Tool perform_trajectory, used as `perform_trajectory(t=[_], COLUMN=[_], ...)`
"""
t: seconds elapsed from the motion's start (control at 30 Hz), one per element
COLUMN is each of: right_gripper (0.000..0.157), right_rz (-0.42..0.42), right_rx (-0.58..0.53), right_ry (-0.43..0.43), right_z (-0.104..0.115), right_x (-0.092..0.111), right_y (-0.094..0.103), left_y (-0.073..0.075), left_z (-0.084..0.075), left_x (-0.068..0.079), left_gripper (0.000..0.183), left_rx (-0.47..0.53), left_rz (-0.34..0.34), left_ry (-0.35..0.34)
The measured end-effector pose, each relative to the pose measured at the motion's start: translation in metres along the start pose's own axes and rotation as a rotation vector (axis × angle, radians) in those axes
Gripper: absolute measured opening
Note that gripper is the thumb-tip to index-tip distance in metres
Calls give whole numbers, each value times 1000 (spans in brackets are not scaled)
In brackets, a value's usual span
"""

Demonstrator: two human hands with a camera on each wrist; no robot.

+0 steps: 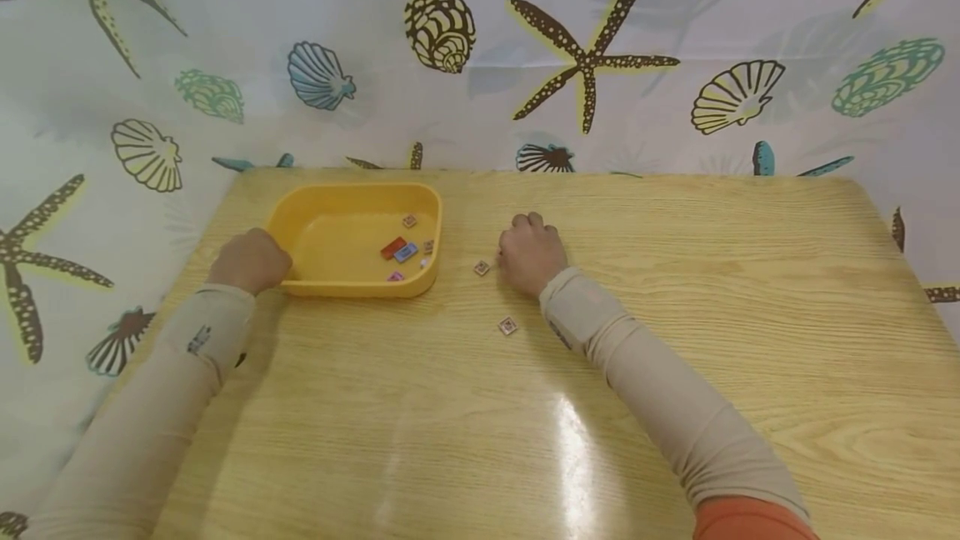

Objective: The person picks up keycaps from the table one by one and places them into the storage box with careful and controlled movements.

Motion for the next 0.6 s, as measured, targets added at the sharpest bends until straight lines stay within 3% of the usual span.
perform_trajectory(t=[0.6], right_gripper=[20], right_rz=[-2], right_rx=[-9], right_ry=[23], right_z=[1], right_x=[2], right_y=[13], left_y=[2], left_z=[-2], left_x=[4], left_gripper=[26], left_rx=[30], left_rz=[-4], left_ry=[-10])
Point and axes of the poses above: each hand's wrist, its own x-axis away from the middle knuckle, its own y-axis out of the back of the hand, z = x × y, the point moved 5 cm from there along -x, towards the middle knuckle, and after that the axes turned 2 degrees about z, right-handed, at the moved point
